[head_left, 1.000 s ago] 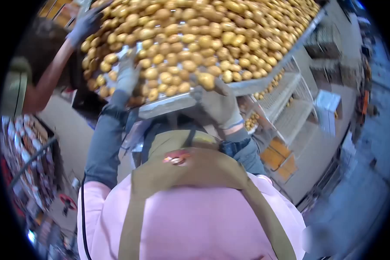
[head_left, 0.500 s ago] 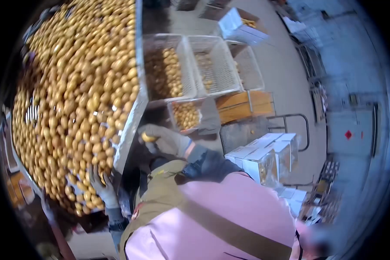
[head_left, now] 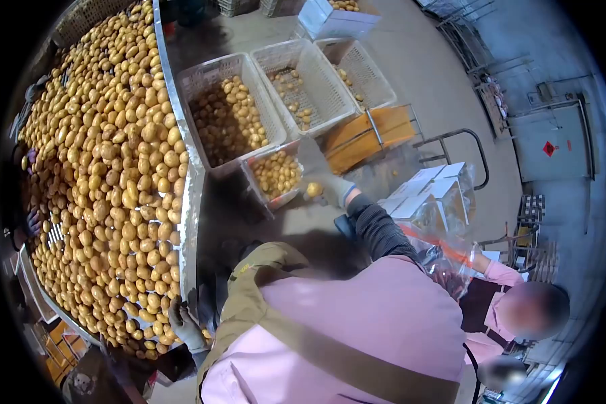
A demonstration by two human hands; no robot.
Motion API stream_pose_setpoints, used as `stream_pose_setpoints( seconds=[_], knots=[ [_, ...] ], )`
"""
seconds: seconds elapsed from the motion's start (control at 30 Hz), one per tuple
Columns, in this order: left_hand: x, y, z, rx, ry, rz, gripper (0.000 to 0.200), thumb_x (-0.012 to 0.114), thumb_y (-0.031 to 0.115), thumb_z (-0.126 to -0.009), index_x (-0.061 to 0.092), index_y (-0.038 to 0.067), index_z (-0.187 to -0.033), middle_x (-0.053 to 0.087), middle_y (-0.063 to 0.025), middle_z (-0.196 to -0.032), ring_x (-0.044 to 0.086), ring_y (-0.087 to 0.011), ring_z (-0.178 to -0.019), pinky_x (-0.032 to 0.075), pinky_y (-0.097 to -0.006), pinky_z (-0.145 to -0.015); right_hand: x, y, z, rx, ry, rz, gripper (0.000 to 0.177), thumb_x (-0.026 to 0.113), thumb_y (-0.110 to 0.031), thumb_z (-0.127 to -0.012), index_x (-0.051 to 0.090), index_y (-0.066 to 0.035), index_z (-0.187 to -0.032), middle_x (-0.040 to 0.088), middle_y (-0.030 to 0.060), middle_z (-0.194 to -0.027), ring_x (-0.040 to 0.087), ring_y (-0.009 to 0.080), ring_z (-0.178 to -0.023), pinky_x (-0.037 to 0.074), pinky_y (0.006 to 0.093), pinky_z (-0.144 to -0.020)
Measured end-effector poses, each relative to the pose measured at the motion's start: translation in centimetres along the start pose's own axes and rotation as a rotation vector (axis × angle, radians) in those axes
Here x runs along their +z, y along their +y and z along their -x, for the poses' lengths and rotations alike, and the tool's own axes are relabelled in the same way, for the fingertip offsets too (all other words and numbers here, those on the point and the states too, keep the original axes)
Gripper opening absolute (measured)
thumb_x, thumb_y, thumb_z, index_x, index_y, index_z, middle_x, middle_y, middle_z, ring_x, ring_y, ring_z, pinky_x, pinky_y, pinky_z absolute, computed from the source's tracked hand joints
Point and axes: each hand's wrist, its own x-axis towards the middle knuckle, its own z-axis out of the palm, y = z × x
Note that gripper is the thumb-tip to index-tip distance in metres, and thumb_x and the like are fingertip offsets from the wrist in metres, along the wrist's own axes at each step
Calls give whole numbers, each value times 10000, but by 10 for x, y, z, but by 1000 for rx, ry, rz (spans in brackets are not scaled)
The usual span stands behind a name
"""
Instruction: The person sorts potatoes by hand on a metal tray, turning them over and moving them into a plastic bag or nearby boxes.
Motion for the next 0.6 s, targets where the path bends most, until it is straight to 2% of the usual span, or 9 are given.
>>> stream_pose_setpoints(
  seconds=[0.07,0.17,0.33,0.4,0.43,0.5,0.57,0.6],
  knots=[
    [-3,0,6,-31,-3,-27,338,470,15,-1011,575,-36,-1328,638,-120,-1246,619,-199,-1069,499,-316,-944,4,-9,2,-10,23,32,332,626,-435,-957,645,-113,-1033,654,10,-816,535,107,-572,377,248,-450],
    [-10,-4,15,-72,18,9,333,485,33,-1012,588,-22,-1323,649,-116,-1236,631,-191,-1041,511,-314,-906,-13,-3,-40,172,-29,-119,329,618,-420,-965,639,-103,-1051,657,28,-861,575,141,-629,438,283,-491],
    [-17,-14,36,-129,123,46,330,508,54,-1014,600,-8,-1324,669,-111,-1204,640,-188,-1015,511,-312,-883,-81,27,-74,-1005,645,969,321,608,-389,-976,628,-80,-1059,668,75,-907,634,202,-737,530,342,-619],
    [-24,-23,43,-151,132,61,322,505,58,-1015,606,-13,-1312,671,-102,-1180,641,-186,-1001,509,-308,-877,-104,-13,-44,-737,855,658,357,527,-359,-1018,591,-41,-1167,672,114,-967,652,255,-893,551,373,-806],
    [-30,-26,46,-165,133,65,322,503,59,-1016,605,-15,-1312,670,-101,-1176,640,-184,-1000,507,-306,-874,-158,-19,-43,-708,753,849,488,458,-467,-1021,556,-37,-1230,647,150,-1148,613,294,-1074,497,447,-916],
    [-37,-33,54,-196,136,84,322,498,59,-1018,603,-19,-1313,669,-98,-1167,638,-181,-997,505,-302,-866,-228,-17,-72,-770,685,362,566,392,-492,-1036,506,-32,-1346,627,183,-1313,605,341,-1197,477,494,-998],
    [-33,-31,58,-210,172,107,311,506,70,-1028,603,-28,-1306,665,-104,-1172,639,-191,-1034,515,-318,-909,-241,-18,-102,-773,608,-987,496,398,-327,-1061,476,-30,-1451,636,179,-1283,664,355,-1082,545,438,-943],
    [-28,-32,57,-231,215,165,306,512,75,-1030,605,-30,-1302,665,-106,-1175,639,-196,-1045,517,-324,-923,-166,-45,-76,-749,671,-840,521,424,-339,-1055,471,-21,-1466,589,200,-1371,659,391,-1124,549,484,-964]
  ],
)
